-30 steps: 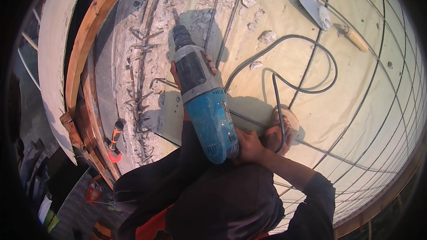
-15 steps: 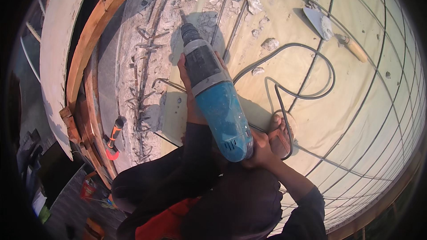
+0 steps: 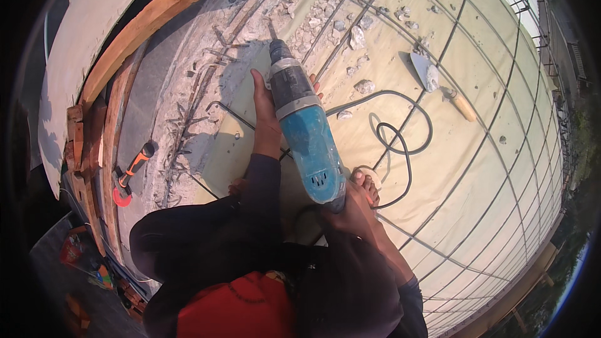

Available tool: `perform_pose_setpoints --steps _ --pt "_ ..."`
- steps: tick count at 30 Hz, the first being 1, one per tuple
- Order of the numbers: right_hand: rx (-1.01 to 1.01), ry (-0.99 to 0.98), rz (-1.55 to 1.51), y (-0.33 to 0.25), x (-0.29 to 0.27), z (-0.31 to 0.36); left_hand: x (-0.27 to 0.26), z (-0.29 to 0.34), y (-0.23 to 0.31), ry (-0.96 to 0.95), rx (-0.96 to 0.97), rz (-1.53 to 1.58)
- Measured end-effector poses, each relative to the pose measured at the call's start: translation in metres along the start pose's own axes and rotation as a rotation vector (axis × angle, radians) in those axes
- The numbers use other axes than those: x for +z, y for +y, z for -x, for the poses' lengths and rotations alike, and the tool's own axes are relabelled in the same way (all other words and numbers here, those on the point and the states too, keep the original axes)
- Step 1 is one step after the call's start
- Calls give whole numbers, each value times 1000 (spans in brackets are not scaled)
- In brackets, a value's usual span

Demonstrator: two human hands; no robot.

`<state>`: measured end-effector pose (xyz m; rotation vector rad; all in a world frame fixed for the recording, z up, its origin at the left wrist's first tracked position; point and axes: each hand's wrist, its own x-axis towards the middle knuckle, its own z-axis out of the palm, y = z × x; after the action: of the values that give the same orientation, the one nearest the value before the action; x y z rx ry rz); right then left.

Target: The person uses a corded rotary hammer drill to bore holes into a concrete floor with exposed rebar. They repeatedly drill, clear debris with a trowel, and reposition the drill to create multiple holes in the grid pattern.

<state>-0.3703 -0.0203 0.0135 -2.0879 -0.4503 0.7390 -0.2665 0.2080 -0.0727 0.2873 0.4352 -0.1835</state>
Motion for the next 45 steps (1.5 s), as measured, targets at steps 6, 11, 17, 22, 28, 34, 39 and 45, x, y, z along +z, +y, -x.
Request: perform_pose_setpoints --steps 6,11,17,22,28,34,39,45 --pt "65 -65 9 -36 -26 6 -10 -4 -11 12 -42 221" --pt "51 133 -307 12 -60 73 50 14 -52 223 153 -7" --pt "195 342 -957 48 -34 71 51 -4 -78 263 89 -245" --pt "181 325 -1284 58 -39 48 44 -8 -78 346 118 -414" --pt "204 243 -1300 74 -52 54 43 -11 -86 345 182 -375" --pt "249 235 -1322 57 -63 41 54 -6 -78 377 183 -311" --pt "285 191 -1431 69 -64 31 51 -20 -76 391 212 -305" --pt "296 183 -1476 75 -57 29 53 -22 -74 437 169 -324"
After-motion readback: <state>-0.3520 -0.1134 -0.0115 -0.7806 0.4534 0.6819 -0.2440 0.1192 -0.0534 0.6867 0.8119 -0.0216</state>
